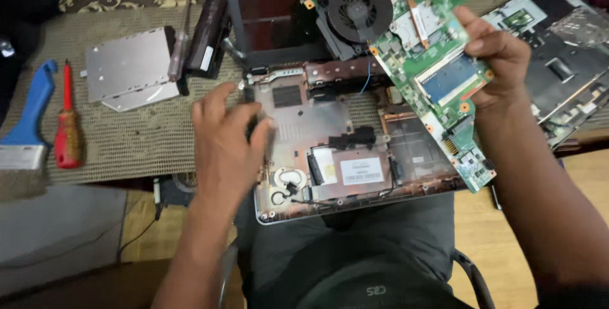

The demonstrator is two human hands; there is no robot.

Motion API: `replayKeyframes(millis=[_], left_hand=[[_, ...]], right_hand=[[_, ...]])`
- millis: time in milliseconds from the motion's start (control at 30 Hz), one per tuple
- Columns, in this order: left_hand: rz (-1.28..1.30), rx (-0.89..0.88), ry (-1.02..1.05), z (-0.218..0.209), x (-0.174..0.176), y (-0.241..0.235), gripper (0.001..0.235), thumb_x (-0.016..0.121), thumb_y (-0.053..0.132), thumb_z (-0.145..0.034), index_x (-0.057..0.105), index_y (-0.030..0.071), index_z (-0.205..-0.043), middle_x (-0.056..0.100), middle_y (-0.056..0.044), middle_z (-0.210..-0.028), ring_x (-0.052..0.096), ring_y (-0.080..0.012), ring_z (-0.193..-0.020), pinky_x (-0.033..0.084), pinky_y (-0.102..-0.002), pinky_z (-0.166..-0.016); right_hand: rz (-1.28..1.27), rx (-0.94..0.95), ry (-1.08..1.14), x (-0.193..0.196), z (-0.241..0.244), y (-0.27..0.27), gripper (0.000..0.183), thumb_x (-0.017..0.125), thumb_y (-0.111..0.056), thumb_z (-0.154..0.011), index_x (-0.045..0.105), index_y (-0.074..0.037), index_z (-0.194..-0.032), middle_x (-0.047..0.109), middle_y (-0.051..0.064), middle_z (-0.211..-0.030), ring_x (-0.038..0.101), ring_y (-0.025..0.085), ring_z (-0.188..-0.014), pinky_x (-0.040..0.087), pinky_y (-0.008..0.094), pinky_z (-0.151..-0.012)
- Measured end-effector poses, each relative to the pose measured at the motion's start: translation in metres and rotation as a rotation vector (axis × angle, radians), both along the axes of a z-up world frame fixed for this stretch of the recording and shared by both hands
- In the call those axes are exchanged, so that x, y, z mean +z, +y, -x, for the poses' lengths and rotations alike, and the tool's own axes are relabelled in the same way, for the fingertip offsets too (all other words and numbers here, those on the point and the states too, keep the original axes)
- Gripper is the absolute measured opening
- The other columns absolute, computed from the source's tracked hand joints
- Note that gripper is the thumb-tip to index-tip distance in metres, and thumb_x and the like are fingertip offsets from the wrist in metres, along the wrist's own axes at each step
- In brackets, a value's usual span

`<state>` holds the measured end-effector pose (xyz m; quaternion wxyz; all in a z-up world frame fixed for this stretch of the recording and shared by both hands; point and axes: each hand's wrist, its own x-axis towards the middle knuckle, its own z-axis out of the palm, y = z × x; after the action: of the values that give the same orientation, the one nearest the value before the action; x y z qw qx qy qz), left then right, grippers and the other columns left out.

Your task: The person uses a red screwdriver to remove screws from a laptop motherboard. They then detach the motherboard from the laptop chassis, disconnect cables, and place the motherboard back into the chassis.

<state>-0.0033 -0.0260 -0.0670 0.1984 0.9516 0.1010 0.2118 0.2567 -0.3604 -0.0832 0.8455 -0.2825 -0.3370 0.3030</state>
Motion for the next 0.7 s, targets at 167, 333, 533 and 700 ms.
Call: replayKeyframes(millis=[167, 333, 533, 700], left_hand=[[-0.005, -0.284, 0.155, -0.002, 0.028, -0.065, 0.039, 0.059, 0.044, -0.098, 0.072, 0.012, -0.115, 0.065, -0.007, -0.12, 0.053, -0.0277, -0.109, 0.048, -0.044, -0.089], [-0.026, -0.437, -0.041, -0.009, -0.003, -0.076, 0.018, 0.07, 0.019, -0.096, 0.073, 0.006, -0.11, 0.066, -0.007, -0.096, 0.052, -0.0259, -0.088, 0.045, -0.041, -0.076], [0.476, -0.289, 0.067, 0.015, 0.033, -0.062, 0.025, 0.053, 0.026, -0.1, 0.074, 0.015, -0.109, 0.064, 0.0, -0.089, 0.053, -0.0186, -0.084, 0.04, -0.033, -0.073], [1.459, -0.174, -0.175, 0.031, 0.01, -0.042, 0.018, 0.053, 0.007, -0.101, 0.064, -0.002, -0.112, 0.069, -0.02, -0.103, 0.069, -0.024, -0.079, 0.063, -0.037, -0.073]], right_hand=[[0.03, 0.078, 0.048, -0.016, -0.005, -0.009, 0.06, 0.052, 0.0, -0.087, 0.059, 0.009, -0.146, 0.073, 0.021, -0.128, 0.079, 0.03, -0.094, 0.066, 0.034, -0.068], [0.089, -0.137, 0.259, -0.045, -0.018, -0.026, 0.061, 0.051, 0.003, -0.083, 0.063, 0.01, -0.142, 0.071, 0.031, -0.124, 0.076, 0.042, -0.097, 0.066, 0.05, -0.076], [0.023, -0.057, 0.264, -0.045, -0.012, -0.023, 0.065, 0.048, 0.007, -0.082, 0.06, 0.012, -0.145, 0.068, 0.034, -0.13, 0.073, 0.047, -0.107, 0.064, 0.057, -0.088], [0.047, -0.046, 0.266, -0.033, -0.005, -0.016, 0.065, 0.052, 0.005, -0.079, 0.063, 0.011, -0.143, 0.068, 0.033, -0.131, 0.072, 0.045, -0.111, 0.063, 0.056, -0.09]])
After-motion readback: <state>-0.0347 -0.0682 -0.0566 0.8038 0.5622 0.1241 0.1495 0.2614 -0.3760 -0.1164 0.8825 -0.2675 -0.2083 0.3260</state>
